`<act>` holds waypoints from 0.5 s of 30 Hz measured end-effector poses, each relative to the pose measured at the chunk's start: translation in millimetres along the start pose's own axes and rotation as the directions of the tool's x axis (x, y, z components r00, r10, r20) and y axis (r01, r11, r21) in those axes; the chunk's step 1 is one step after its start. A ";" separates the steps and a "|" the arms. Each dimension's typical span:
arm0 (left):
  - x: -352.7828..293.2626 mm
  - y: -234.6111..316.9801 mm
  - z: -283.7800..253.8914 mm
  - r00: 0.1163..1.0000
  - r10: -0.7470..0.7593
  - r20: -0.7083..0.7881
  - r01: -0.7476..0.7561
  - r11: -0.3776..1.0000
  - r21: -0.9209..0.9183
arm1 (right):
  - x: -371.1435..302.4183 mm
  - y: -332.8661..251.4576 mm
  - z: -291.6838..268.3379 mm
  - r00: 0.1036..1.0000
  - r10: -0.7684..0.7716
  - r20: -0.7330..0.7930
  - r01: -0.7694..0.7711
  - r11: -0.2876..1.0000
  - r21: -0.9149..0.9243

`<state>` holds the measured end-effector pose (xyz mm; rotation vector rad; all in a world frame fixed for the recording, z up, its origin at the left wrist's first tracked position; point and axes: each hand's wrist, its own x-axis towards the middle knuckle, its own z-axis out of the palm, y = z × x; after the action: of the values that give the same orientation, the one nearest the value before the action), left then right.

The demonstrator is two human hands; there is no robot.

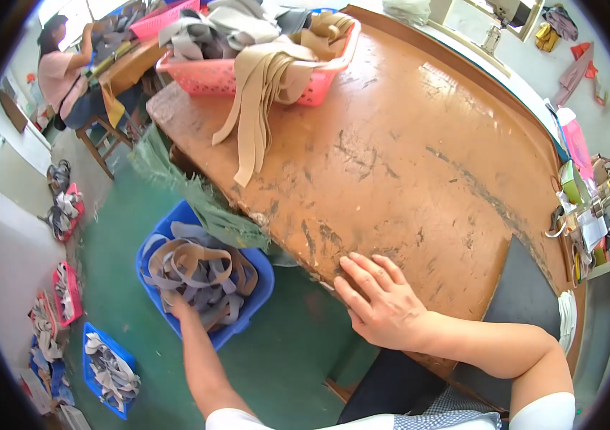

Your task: Assembling and reinforcing shoe upper components at a factory workbench.

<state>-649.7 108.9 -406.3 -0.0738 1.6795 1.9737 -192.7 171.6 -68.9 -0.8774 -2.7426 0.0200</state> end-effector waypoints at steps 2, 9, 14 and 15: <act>37.2 131.4 48.4 0.795 0.606 -0.031 -0.475 0.654 0.589 | 2.7 -14.8 -11.6 0.999 -0.046 -0.026 0.048 0.995 0.091; -67.5 272.5 445.0 0.828 0.314 0.465 -0.473 0.836 0.277 | -4.5 5.9 -3.2 0.999 -0.016 -0.037 0.019 0.997 0.069; 5.1 243.0 513.8 0.831 0.000 0.556 -0.154 0.961 0.231 | -6.7 0.2 5.5 0.992 -0.062 -0.108 0.081 0.981 0.175; 24.5 233.7 517.9 0.825 -0.028 0.564 -0.126 0.965 0.232 | -10.4 1.2 9.8 0.990 -0.067 -0.126 0.089 0.980 0.179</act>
<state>-617.1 581.1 -91.1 0.6040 1.5172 1.5680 -186.4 167.3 -81.0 -0.6975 -2.6113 0.1968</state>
